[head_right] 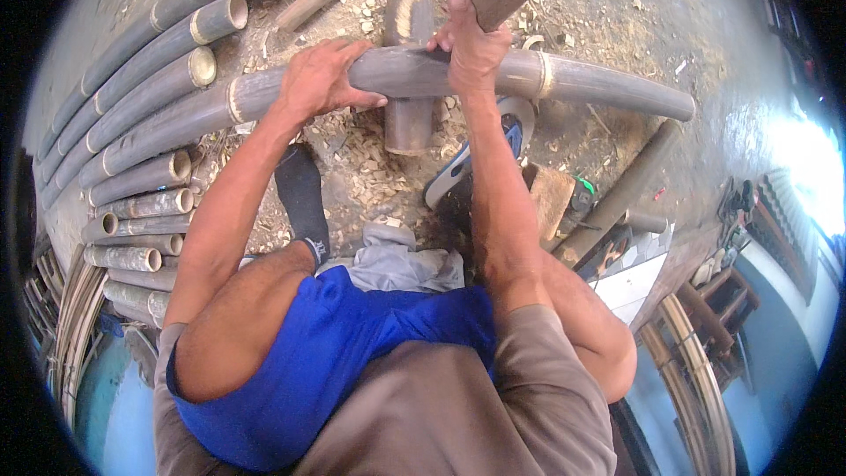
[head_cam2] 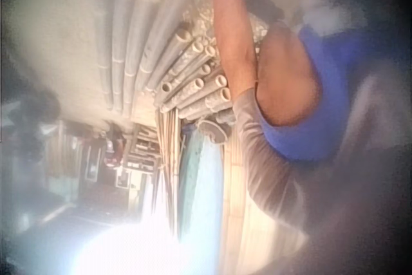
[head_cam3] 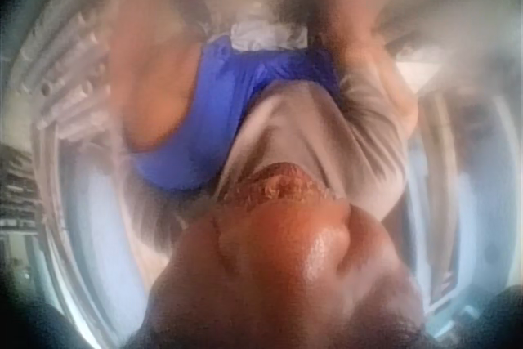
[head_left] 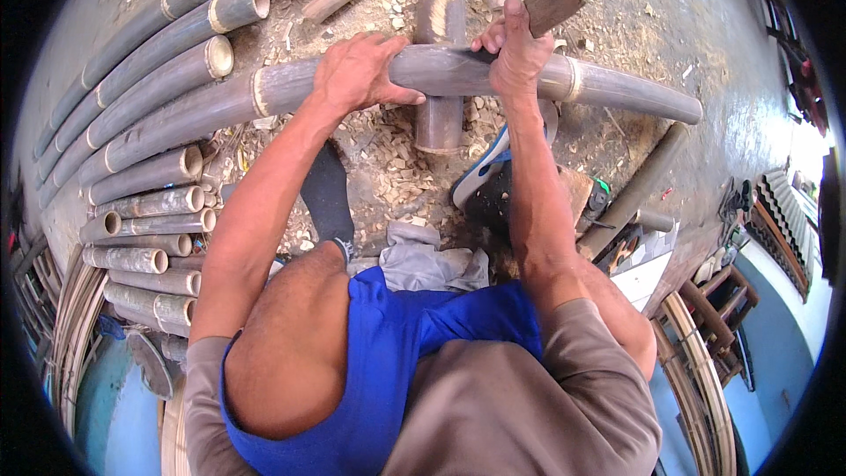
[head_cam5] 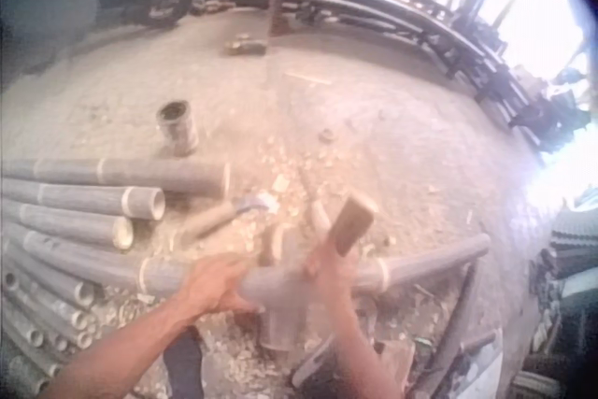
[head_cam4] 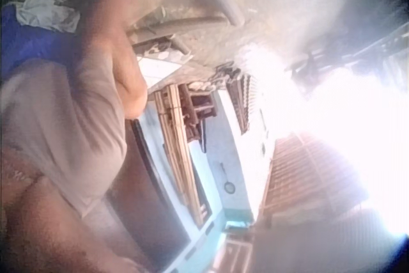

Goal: The person sits on the ground and uses a knife and a curved blade to scrape and smooth the surface of bamboo poles. They handle multiple poles, rotating them and working on different sections, then place finished pieces aside.

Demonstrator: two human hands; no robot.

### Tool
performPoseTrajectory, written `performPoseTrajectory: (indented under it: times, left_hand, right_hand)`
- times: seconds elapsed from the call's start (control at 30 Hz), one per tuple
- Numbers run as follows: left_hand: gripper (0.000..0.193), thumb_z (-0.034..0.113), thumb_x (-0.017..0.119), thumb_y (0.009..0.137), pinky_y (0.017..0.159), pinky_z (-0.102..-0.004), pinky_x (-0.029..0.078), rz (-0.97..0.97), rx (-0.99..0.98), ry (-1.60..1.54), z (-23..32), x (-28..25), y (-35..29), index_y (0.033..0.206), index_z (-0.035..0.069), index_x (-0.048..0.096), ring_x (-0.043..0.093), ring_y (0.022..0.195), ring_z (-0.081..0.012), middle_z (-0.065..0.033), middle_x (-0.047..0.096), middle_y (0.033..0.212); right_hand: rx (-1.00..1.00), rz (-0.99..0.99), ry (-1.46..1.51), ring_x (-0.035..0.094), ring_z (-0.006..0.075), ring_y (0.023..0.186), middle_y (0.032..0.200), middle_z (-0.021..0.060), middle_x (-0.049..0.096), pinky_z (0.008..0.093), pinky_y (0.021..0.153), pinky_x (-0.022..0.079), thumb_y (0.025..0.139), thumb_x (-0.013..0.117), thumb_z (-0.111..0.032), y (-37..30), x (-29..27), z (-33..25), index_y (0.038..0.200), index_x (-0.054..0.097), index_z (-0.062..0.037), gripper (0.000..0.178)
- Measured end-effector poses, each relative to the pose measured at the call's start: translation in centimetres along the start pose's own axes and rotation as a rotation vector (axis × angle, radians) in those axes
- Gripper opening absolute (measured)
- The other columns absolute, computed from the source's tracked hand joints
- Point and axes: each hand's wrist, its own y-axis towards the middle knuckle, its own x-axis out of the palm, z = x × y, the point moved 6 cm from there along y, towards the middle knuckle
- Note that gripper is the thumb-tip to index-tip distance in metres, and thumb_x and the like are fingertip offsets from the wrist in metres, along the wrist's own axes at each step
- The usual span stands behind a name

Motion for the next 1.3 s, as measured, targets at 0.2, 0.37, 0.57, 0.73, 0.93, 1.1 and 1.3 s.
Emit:
performPoseTrajectory:
  times: [0.2,0.37,0.57,0.73,0.93,1.1,1.3]
  left_hand:
    - [0.095,0.072,0.085,0.064,0.099,-0.0467,0.055,0.04,0.007,0.015,0.0,-0.1,-0.3,0.137,0.014,0.066,0.066,0.117,-0.0334,-0.013,0.07,0.124]
    - [0.094,0.069,0.086,0.064,0.101,-0.0464,0.054,-0.021,-0.021,0.012,0.3,-0.4,-0.2,0.138,0.014,0.066,0.066,0.119,-0.0328,-0.0125,0.07,0.128]
    - [0.092,0.064,0.088,0.065,0.102,-0.0462,0.053,-0.018,-0.013,-0.003,0.7,-0.6,-0.3,0.138,0.014,0.066,0.066,0.119,-0.0323,-0.0118,0.07,0.13]
    - [0.092,0.064,0.089,0.064,0.101,-0.0467,0.053,-0.022,-0.031,-0.007,0.2,-0.7,-0.2,0.137,0.013,0.066,0.066,0.118,-0.0326,-0.0122,0.071,0.124]
    - [0.092,0.065,0.089,0.064,0.1,-0.0472,0.054,-0.007,-0.014,0.001,0.7,-0.8,-0.3,0.137,0.014,0.067,0.067,0.118,-0.0327,-0.012,0.071,0.125]
    - [0.092,0.065,0.088,0.064,0.101,-0.0474,0.054,-0.011,-0.017,-0.027,0.7,-0.7,-0.3,0.137,0.015,0.066,0.067,0.119,-0.033,-0.012,0.07,0.129]
    - [0.091,0.065,0.088,0.064,0.101,-0.0463,0.054,-0.001,-0.016,-0.009,0.4,-0.5,-0.3,0.137,0.015,0.067,0.067,0.119,-0.033,-0.0124,0.07,0.128]
  right_hand:
    - [0.045,-0.031,0.116,0.051,0.0139,0.047,0.058,0.0015,0.053,0.0372,0.046,0.053,0.089,0.087,-0.033,-1.2,-0.5,-0.1,0.085,0.062,-0.0037,0.039]
    - [0.095,-0.014,0.041,0.051,0.0141,0.047,0.057,0.0007,0.05,0.0369,0.047,0.053,0.089,0.088,-0.03,-0.9,0.0,0.1,0.083,0.062,-0.0038,0.038]
    - [-0.029,0.008,-0.059,0.049,0.0146,0.049,0.058,-0.0003,0.047,0.0378,0.048,0.052,0.089,0.087,-0.041,1.8,-0.9,-0.1,0.089,0.056,-0.0083,0.045]
    - [0.079,-0.089,0.082,0.05,0.0136,0.046,0.057,-0.0004,0.048,0.0366,0.045,0.052,0.088,0.088,-0.039,-0.8,-0.1,0.3,0.086,0.06,-0.0054,0.045]
    - [0.124,-0.01,-0.021,0.05,0.0134,0.045,0.057,-0.0003,0.049,0.0363,0.044,0.051,0.087,0.089,-0.037,0.2,0.5,0.4,0.083,0.061,-0.0043,0.043]
    - [0.029,0.038,0.011,0.05,0.0142,0.045,0.057,0.0001,0.049,0.0362,0.044,0.051,0.088,0.087,-0.039,1.6,0.3,-0.4,0.084,0.06,-0.0039,0.044]
    - [0.126,0.034,0.036,0.05,0.014,0.045,0.057,-0.0001,0.048,0.0364,0.044,0.051,0.089,0.087,-0.039,-1.3,0.2,0.3,0.088,0.06,-0.003,0.045]
